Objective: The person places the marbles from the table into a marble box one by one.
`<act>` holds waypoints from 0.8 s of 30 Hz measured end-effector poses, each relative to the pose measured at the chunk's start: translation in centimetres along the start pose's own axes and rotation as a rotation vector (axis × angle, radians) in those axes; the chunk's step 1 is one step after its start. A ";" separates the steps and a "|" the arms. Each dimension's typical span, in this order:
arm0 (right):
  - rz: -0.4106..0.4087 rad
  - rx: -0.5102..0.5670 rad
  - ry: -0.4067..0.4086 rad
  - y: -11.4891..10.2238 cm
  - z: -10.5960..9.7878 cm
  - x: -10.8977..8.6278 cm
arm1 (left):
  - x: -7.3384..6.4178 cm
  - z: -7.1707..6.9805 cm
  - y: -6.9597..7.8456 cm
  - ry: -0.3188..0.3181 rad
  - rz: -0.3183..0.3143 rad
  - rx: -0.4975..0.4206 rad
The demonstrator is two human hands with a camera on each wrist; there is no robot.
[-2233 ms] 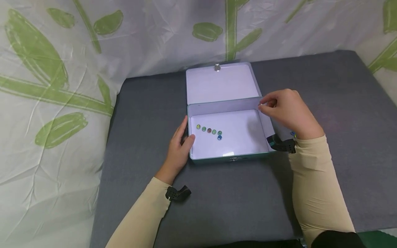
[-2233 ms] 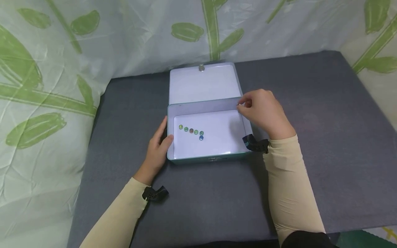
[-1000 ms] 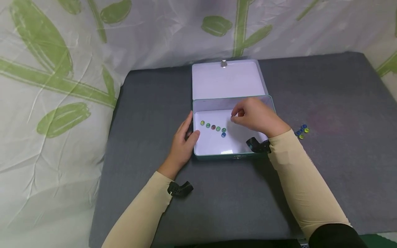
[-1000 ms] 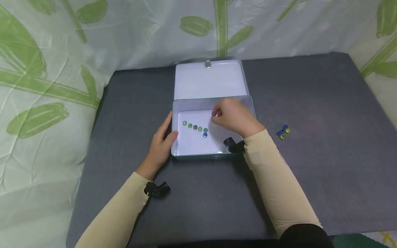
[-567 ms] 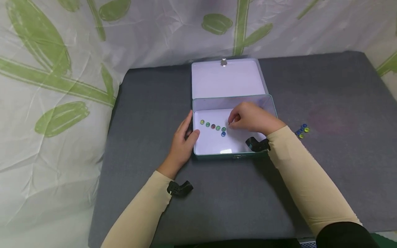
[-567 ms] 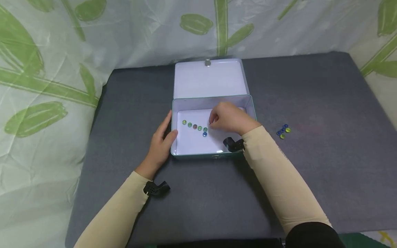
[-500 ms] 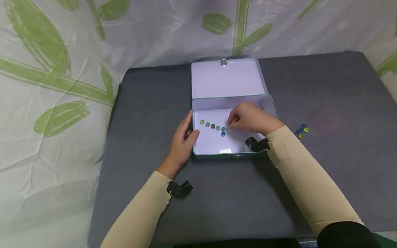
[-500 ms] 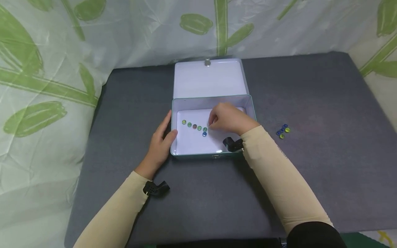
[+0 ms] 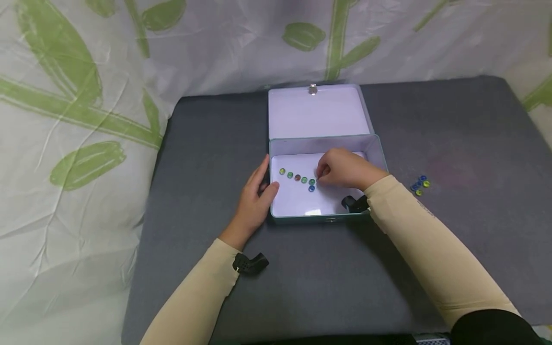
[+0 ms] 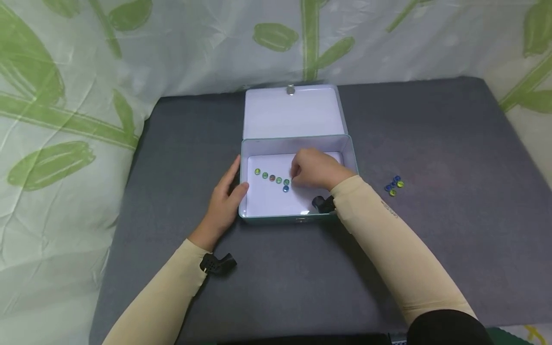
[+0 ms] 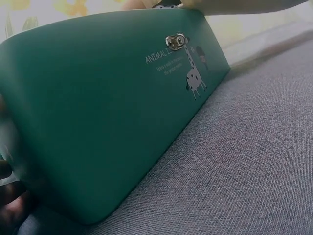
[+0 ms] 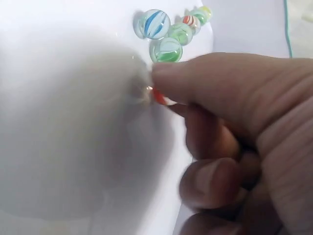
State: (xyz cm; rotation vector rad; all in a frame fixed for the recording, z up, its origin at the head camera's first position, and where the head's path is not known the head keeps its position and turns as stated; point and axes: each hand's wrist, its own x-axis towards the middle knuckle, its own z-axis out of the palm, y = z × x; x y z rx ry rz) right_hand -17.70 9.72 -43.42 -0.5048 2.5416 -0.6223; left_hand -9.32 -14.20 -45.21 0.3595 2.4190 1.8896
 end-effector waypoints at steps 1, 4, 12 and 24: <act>0.005 0.001 -0.002 0.1 0.0 -0.1 | 0.0 0.0 0.1 -0.004 0.001 0.002; 0.017 0.007 -0.018 0.1 -0.1 -0.3 | 0.1 0.1 0.1 -0.010 0.004 0.000; -0.029 0.015 -0.036 0.1 -0.1 -0.3 | 0.1 0.2 0.4 -0.006 0.017 -0.003; -0.025 0.028 -0.005 0.2 0.0 -0.4 | 0.1 0.3 0.4 -0.008 0.014 0.003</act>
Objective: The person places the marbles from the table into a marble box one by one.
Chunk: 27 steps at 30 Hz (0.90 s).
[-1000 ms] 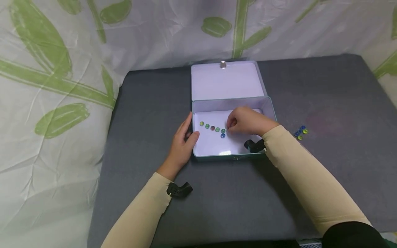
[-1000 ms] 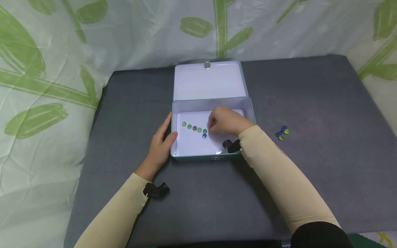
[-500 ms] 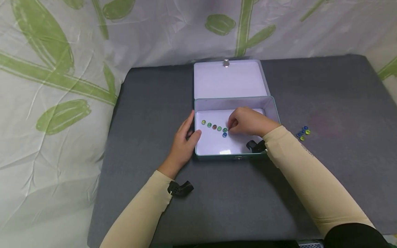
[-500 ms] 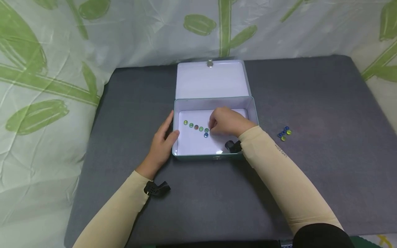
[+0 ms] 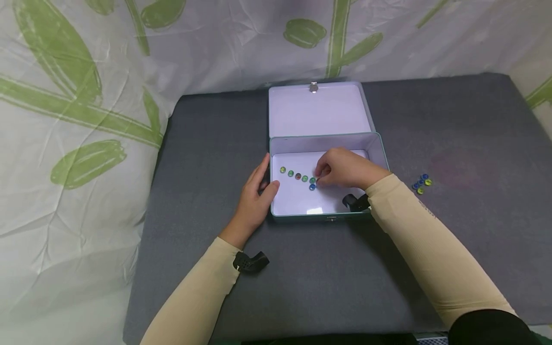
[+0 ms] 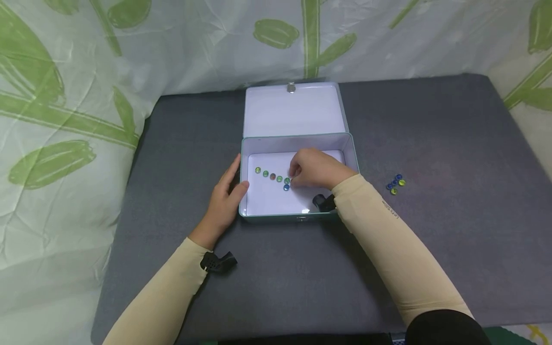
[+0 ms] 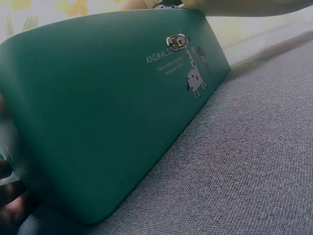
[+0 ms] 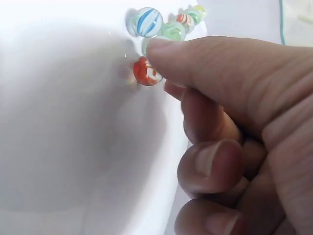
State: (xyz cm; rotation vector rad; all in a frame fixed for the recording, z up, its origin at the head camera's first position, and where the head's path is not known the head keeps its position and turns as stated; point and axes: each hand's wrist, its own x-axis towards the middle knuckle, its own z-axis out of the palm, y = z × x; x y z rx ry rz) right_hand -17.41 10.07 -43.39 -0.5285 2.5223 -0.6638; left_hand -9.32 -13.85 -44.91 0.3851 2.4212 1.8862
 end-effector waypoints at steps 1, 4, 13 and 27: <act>0.000 -0.001 0.008 0.0 0.0 0.0 | 0.0 0.0 0.0 0.000 -0.003 -0.002; 0.004 0.001 0.032 -0.2 -0.3 -0.3 | 0.0 0.0 0.1 -0.002 -0.010 -0.002; -0.070 0.003 0.123 -0.5 -2.3 -1.3 | -0.1 -0.1 0.0 0.005 -0.007 -0.007; -0.019 0.019 0.214 0.6 -5.1 -4.1 | -0.2 -0.9 -0.2 0.025 -0.014 0.009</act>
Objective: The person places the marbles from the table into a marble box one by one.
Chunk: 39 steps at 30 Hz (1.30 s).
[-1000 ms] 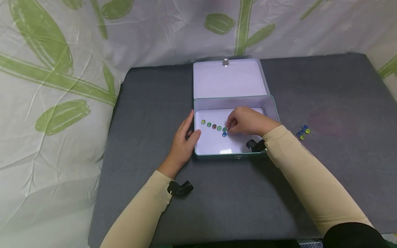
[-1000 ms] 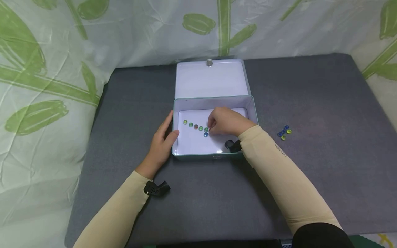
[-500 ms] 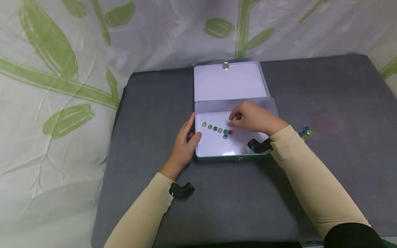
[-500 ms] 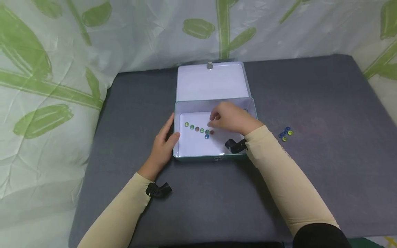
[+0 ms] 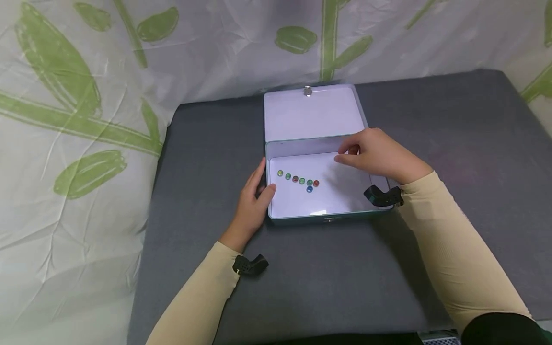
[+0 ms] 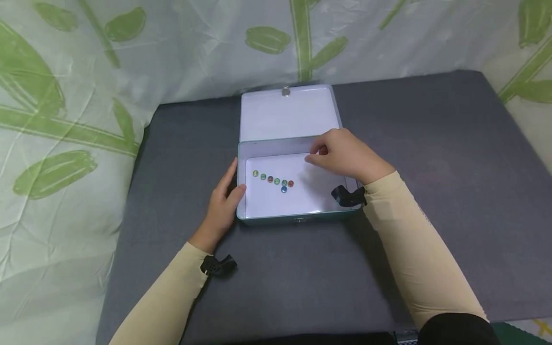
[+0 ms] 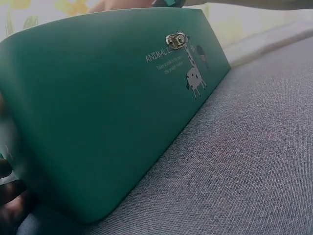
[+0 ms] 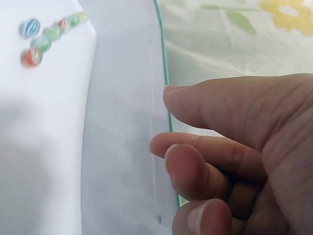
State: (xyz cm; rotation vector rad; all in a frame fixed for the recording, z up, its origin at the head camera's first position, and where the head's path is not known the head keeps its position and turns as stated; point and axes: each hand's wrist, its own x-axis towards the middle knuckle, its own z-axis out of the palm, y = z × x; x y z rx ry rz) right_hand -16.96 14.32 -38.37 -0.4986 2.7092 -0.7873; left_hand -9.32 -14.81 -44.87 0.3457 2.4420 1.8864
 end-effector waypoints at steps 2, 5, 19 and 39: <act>0.009 -0.008 0.012 0.4 -0.3 -0.5 | 0.0 0.0 0.0 -0.002 -0.005 0.002; 0.019 -0.008 0.024 0.9 -0.5 -1.2 | 0.0 0.0 0.0 -0.001 -0.013 0.001; 0.119 0.010 0.091 3.3 -1.9 -5.0 | 0.1 0.2 -0.4 -0.020 0.001 0.014; 0.226 0.015 0.127 9.0 -2.4 -8.6 | 0.5 0.3 -4.2 -0.015 -0.008 -0.010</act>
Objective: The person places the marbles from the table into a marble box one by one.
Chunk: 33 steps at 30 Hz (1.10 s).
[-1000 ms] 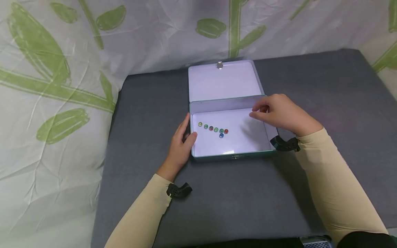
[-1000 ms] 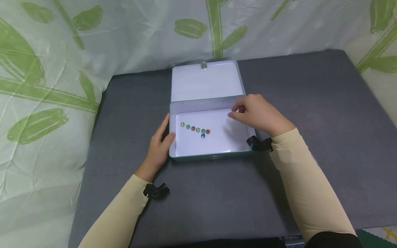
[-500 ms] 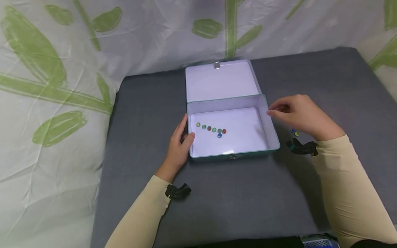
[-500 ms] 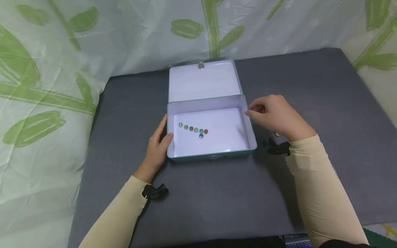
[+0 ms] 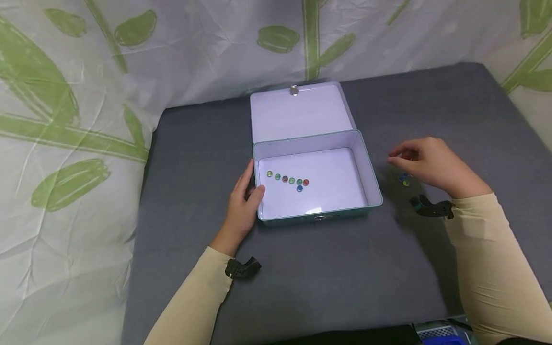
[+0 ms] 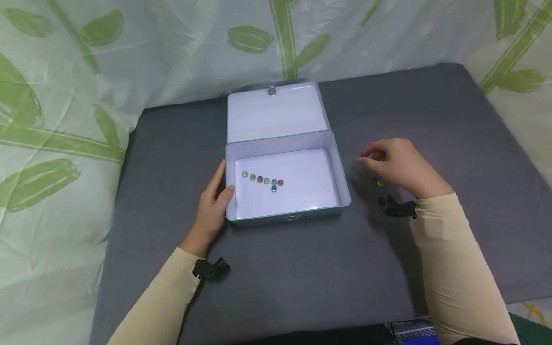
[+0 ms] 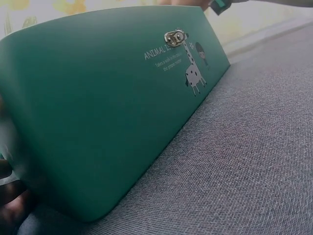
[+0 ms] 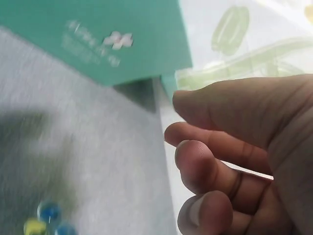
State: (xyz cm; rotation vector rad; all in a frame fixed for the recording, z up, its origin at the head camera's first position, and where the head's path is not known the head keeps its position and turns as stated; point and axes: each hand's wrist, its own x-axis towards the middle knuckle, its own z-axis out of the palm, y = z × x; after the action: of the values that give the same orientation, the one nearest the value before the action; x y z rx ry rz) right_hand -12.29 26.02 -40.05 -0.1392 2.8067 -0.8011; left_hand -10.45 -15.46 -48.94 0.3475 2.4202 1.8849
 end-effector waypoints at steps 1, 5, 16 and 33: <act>0.001 -0.007 0.004 0.3 0.0 -0.1 | 0.0 0.0 0.2 -0.002 -0.003 0.002; 0.018 -0.034 0.014 1.5 -0.3 -0.5 | -0.3 0.0 1.9 -0.014 0.002 0.001; 0.013 -0.124 0.009 4.2 -0.2 -0.9 | -0.6 -0.2 3.4 -0.021 -0.016 -0.008; 0.095 -0.094 -0.056 6.2 0.9 -0.8 | -0.6 -0.1 2.9 -0.025 -0.012 -0.014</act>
State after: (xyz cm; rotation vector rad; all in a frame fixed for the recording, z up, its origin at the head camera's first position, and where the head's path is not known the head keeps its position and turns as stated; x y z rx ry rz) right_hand -11.52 30.95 -43.91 -0.0424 2.7755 -0.6351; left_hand -9.44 -15.06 -46.17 0.3523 2.3863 1.8804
